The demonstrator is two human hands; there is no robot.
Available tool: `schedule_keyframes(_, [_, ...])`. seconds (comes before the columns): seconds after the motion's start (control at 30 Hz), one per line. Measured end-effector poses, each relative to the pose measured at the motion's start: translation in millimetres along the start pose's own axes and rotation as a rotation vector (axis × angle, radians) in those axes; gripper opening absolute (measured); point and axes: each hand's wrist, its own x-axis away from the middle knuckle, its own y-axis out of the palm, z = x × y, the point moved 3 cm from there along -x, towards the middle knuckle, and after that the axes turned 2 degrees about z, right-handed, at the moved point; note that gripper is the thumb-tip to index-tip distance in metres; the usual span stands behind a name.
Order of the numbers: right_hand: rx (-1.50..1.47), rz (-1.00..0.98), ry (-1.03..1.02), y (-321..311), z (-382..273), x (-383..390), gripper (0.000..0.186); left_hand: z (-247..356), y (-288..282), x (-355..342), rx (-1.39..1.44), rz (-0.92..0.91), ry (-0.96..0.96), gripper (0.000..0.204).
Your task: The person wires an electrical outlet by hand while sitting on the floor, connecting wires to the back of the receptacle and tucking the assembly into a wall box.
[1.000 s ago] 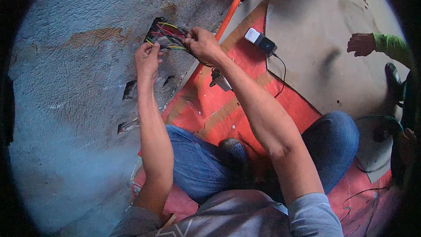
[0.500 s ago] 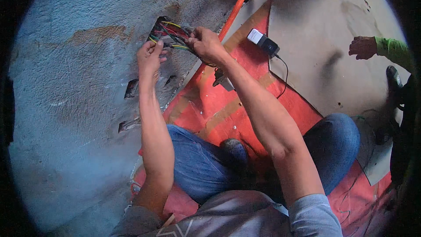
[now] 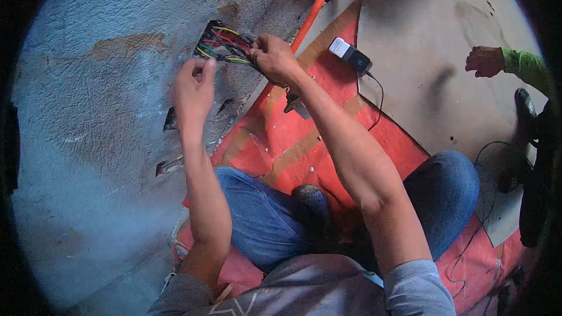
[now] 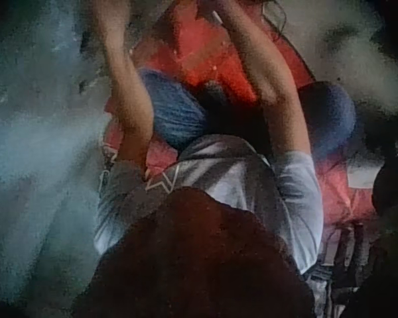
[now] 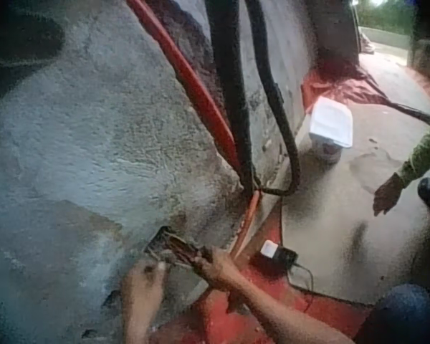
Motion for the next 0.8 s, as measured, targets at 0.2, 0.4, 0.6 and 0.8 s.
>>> schedule_keyframes(0.2, [0.009,-0.08,0.012,6.0,-10.7,-1.3,0.023,185.7,-50.3,108.6,1.332,-0.613,0.275,0.019])
schedule_keyframes(0.4, [0.029,-0.094,-0.022,15.7,-2.0,-5.9,0.021,231.1,-91.5,155.7,1.901,-1.021,0.141,0.032])
schedule_keyframes(0.6, [0.111,-0.08,-0.081,-4.2,-14.8,-4.8,0.023,222.7,-96.8,169.3,2.076,-1.009,0.166,0.037])
schedule_keyframes(0.8, [0.209,-0.082,-0.095,-6.3,-20.1,-5.9,0.028,206.2,-80.0,170.0,2.117,-0.996,0.282,0.042])
